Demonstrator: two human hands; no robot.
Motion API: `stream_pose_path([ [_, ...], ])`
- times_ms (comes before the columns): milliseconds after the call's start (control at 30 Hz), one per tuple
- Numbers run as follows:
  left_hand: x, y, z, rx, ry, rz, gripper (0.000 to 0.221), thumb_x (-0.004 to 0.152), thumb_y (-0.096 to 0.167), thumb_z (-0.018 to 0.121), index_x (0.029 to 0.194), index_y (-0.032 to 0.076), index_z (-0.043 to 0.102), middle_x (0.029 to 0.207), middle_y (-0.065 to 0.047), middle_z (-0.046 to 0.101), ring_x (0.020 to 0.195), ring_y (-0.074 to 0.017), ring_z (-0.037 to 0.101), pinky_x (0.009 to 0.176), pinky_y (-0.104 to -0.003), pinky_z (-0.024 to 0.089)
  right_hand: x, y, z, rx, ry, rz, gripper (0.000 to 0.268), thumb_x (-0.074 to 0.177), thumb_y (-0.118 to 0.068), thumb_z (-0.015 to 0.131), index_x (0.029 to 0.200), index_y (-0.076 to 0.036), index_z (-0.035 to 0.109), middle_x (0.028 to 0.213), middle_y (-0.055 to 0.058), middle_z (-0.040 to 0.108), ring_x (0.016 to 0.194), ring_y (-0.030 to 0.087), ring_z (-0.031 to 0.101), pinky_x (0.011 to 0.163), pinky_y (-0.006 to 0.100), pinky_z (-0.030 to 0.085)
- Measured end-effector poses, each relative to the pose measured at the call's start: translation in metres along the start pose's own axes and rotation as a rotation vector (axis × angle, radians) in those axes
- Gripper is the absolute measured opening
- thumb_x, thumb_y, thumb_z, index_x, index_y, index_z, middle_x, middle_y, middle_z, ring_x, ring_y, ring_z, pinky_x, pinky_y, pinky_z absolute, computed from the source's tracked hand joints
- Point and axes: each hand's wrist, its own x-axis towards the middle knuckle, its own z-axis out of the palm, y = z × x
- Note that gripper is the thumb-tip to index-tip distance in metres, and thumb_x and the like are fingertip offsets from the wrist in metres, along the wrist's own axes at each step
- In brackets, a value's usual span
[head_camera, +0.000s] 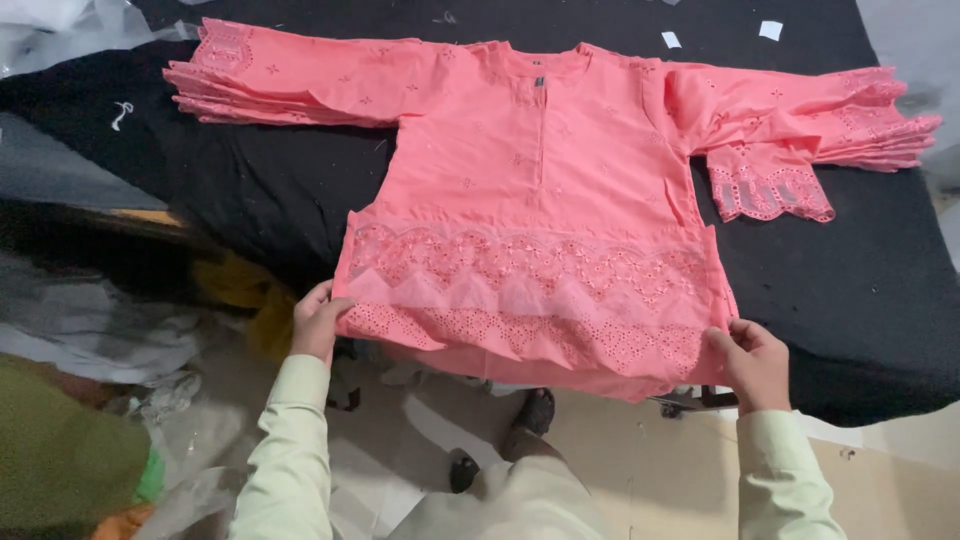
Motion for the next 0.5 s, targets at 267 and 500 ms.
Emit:
stream_pose_path([
  [267, 0.006, 0.003, 0.007, 0.121, -0.027, -0.017, 0.026, 0.090, 0.021, 0.080, 0.114, 0.011, 0.076, 0.095, -0.006, 0.073, 0.092, -0.0160, 0.067, 0.085, -0.034, 0.057, -0.016, -0.034, 0.006, 0.028, -0.060, 0.031, 0.046, 0.089, -0.028, 0.087, 0.123, -0.001, 0.070, 0.085, 0.010, 0.066, 0.077, 0.019, 0.058, 0.061, 0.038, 0.052],
  [500, 0.003, 0.010, -0.016, 0.146, -0.054, 0.042, 0.019, 0.088, 0.012, 0.073, 0.105, 0.005, 0.077, 0.094, 0.000, 0.072, 0.084, -0.0087, 0.059, 0.075, -0.026, 0.049, -0.030, -0.059, -0.011, -0.111, 0.017, 0.020, 0.029, 0.089, -0.020, 0.082, 0.110, -0.001, 0.077, 0.097, 0.007, 0.073, 0.082, 0.013, 0.058, 0.069, 0.031, 0.049],
])
